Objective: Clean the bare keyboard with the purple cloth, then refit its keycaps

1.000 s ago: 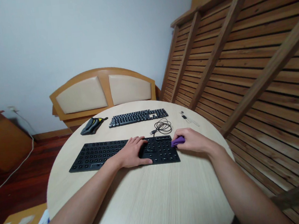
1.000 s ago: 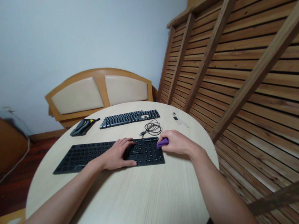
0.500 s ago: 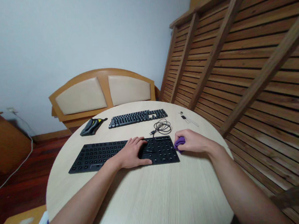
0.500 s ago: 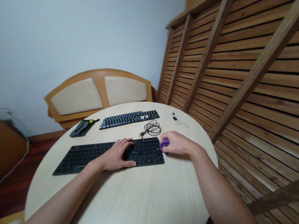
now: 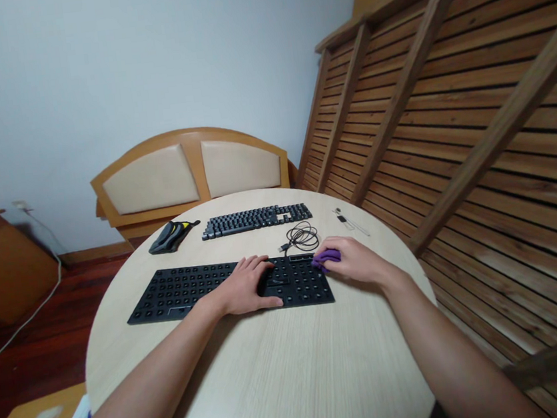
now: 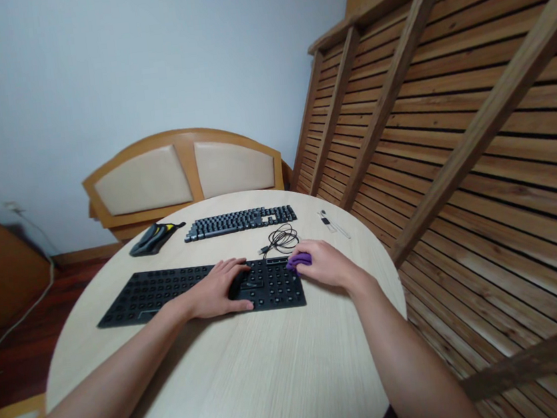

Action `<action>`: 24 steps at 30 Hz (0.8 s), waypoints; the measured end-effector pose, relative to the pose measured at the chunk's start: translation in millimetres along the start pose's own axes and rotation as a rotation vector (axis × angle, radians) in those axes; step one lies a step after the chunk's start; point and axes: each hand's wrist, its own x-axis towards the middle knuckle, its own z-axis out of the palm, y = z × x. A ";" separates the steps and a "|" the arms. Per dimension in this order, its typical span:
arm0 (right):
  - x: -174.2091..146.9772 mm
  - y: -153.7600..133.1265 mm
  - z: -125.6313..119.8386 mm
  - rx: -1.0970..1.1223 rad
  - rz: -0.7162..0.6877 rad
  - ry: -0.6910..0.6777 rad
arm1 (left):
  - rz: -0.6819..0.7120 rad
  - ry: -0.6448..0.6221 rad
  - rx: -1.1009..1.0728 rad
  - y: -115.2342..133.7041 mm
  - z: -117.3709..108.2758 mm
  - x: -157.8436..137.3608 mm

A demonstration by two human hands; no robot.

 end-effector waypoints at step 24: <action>11.6 -0.5 15.9 -0.060 -0.080 -0.127 | -0.019 -0.014 -0.002 1.0 -0.4 0.3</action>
